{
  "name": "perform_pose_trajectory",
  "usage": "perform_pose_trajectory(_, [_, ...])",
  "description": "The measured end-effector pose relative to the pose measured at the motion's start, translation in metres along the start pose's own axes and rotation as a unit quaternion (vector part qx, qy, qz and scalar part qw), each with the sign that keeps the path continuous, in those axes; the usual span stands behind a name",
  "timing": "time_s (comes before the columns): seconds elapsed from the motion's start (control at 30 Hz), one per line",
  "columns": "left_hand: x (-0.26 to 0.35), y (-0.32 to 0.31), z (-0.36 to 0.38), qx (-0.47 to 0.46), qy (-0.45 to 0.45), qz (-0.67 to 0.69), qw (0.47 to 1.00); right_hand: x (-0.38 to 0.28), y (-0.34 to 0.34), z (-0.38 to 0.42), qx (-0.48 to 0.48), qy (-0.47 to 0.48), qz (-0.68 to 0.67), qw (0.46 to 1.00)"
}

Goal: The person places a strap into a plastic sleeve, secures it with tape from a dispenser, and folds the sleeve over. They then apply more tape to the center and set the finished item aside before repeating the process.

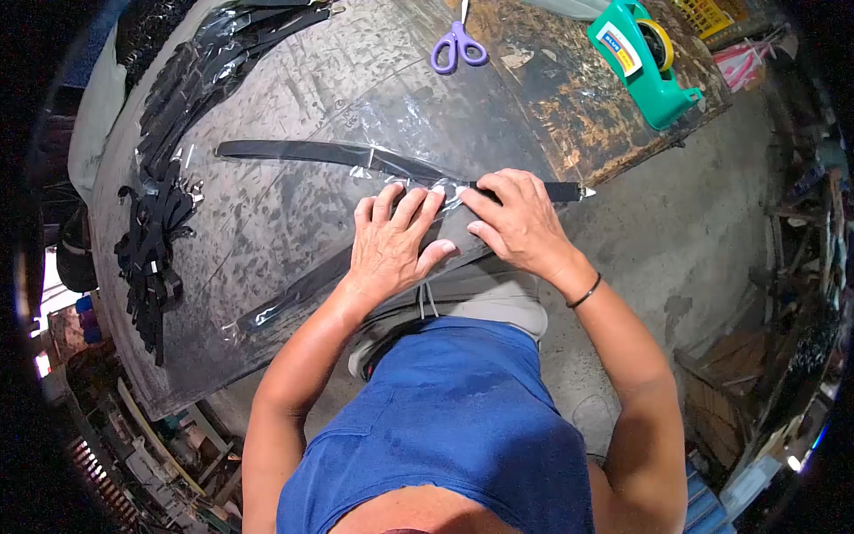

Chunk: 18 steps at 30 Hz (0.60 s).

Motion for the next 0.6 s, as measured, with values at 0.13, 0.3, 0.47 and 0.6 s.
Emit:
perform_pose_trajectory(0.13, [0.003, 0.001, 0.000, 0.001, -0.005, 0.006, 1.000, -0.002, 0.009, -0.005, -0.014, -0.037, -0.035, 0.999])
perform_pose_trajectory(0.3, [0.002, 0.003, 0.000, 0.013, -0.014, 0.011, 1.000, -0.012, 0.009, -0.008, -0.017, -0.004, 0.061, 0.998])
perform_pose_trajectory(0.47, [-0.005, 0.006, -0.003, 0.055, 0.019, 0.066, 0.996, -0.013, 0.003, -0.005, -0.004, -0.001, 0.071, 0.997])
perform_pose_trajectory(0.6, [-0.003, 0.015, -0.015, 0.120, 0.033, 0.079, 0.989, -0.013, 0.002, -0.004, -0.007, 0.002, 0.076, 0.997])
Point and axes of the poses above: each hand's wrist, its own z-axis away from the middle knuckle, its own y-axis out of the back of the hand, x = y × z, the point moved 4 cm from there along -z, towards the middle knuckle, and after that the axes turned 14 degrees about z, right-handed, at the moved point
